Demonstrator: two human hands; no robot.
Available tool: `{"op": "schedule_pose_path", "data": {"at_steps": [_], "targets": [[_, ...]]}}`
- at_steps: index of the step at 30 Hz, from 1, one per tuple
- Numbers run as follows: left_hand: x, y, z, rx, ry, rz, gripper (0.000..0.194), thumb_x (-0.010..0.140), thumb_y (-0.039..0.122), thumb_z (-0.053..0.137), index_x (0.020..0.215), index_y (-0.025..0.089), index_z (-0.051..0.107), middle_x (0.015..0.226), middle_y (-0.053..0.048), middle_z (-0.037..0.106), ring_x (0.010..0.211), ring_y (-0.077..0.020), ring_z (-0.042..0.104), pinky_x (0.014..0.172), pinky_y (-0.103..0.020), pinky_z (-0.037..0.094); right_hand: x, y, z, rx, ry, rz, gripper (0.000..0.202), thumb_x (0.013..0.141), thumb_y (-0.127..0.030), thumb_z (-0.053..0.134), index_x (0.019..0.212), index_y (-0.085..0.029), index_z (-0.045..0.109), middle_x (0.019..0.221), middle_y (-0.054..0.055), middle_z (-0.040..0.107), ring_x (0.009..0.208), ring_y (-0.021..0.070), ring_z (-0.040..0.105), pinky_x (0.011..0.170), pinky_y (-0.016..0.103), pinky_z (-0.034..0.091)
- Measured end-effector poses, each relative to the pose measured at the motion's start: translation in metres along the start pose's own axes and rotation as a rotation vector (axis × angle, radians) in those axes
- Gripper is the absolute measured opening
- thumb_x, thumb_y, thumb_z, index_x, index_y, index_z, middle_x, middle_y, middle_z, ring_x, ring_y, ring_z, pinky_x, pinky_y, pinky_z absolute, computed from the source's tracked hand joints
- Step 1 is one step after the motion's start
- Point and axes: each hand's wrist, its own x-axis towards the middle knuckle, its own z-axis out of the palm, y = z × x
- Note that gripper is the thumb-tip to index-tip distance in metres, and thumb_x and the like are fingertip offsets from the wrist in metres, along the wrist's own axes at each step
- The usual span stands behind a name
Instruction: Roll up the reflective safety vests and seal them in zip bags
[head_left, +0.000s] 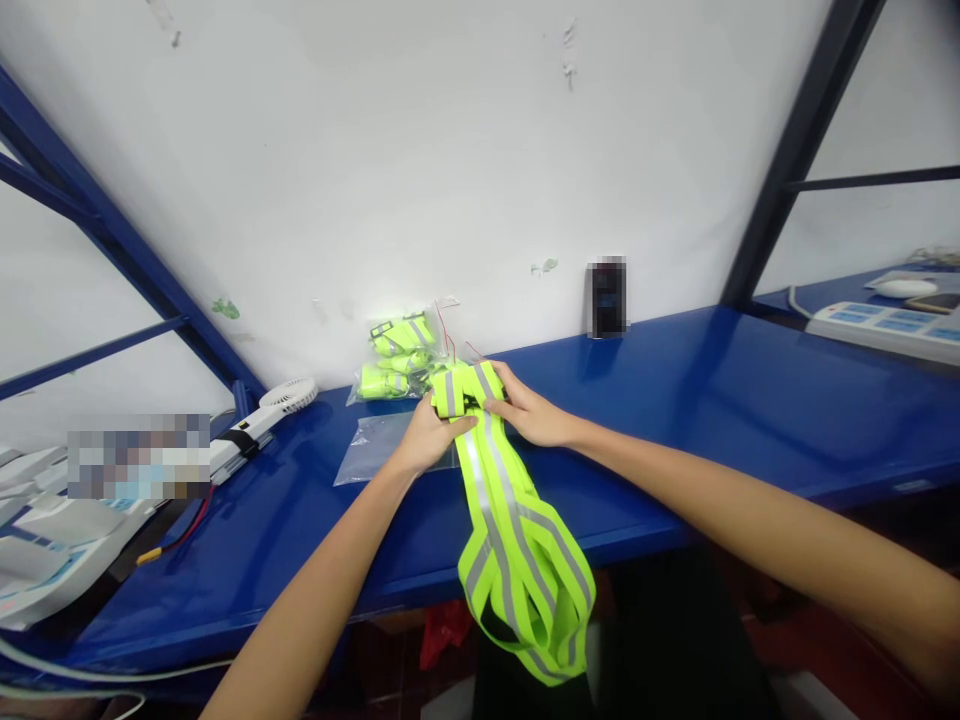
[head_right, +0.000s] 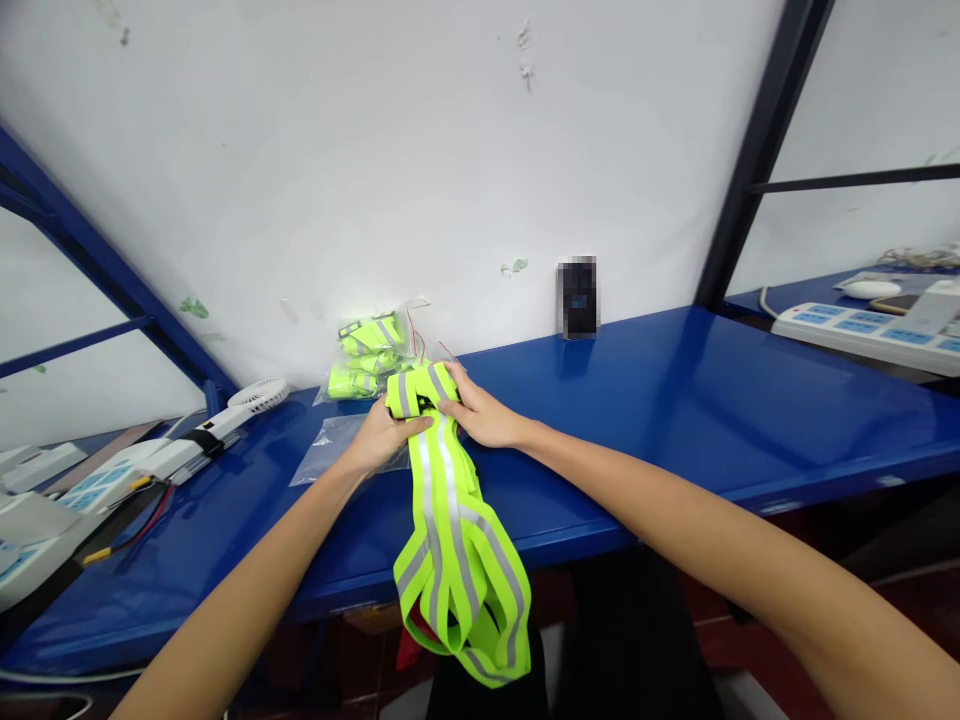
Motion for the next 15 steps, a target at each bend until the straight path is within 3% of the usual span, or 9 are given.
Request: {"op": "schedule_pose_path", "data": {"at_steps": [3,6,10,15], "targets": [[0.001,-0.001,-0.001,0.014,0.006,0.031,0.06,0.063,0.029,0.084,0.114,0.014,0.057,0.104,-0.008,0.07,0.088,-0.0229,0.067,0.081,-0.036,0.053,0.001,0.002,0.001,0.136,-0.003,0.055,0.044,0.092,-0.036,0.057,0.129,-0.026,0.036,0.102,0.003,0.055,0.083,0.0176,0.058,0.071,0.033,0.056],[0.001,0.0,-0.001,0.06,0.06,0.122,0.065,0.064,0.026,0.082,0.121,0.017,0.054,0.102,-0.006,0.067,0.086,-0.0196,0.065,0.078,-0.031,0.052,0.003,0.005,0.003,0.267,0.014,0.108,0.037,0.089,-0.036,0.062,0.118,-0.027,0.04,0.089,-0.002,0.052,0.071,0.0131,0.055,0.061,0.026,0.053],[0.001,0.003,-0.001,0.133,0.141,0.2,0.07,0.063,0.019,0.08,0.126,0.02,0.051,0.095,-0.002,0.064,0.076,-0.0148,0.061,0.069,-0.025,0.049,0.004,0.005,0.007,0.37,-0.005,0.155,0.03,0.091,-0.042,0.06,0.113,-0.028,0.044,0.095,-0.001,0.052,0.079,0.0135,0.057,0.065,0.025,0.052],[0.0,0.006,-0.002,0.166,0.157,0.2,0.071,0.063,0.016,0.077,0.128,0.019,0.048,0.083,0.002,0.061,0.065,-0.0121,0.055,0.062,-0.023,0.045,0.0,-0.005,0.003,0.112,-0.073,0.033,0.036,0.096,-0.047,0.052,0.125,-0.026,0.047,0.106,0.004,0.056,0.091,0.0175,0.058,0.079,0.033,0.053]]}}
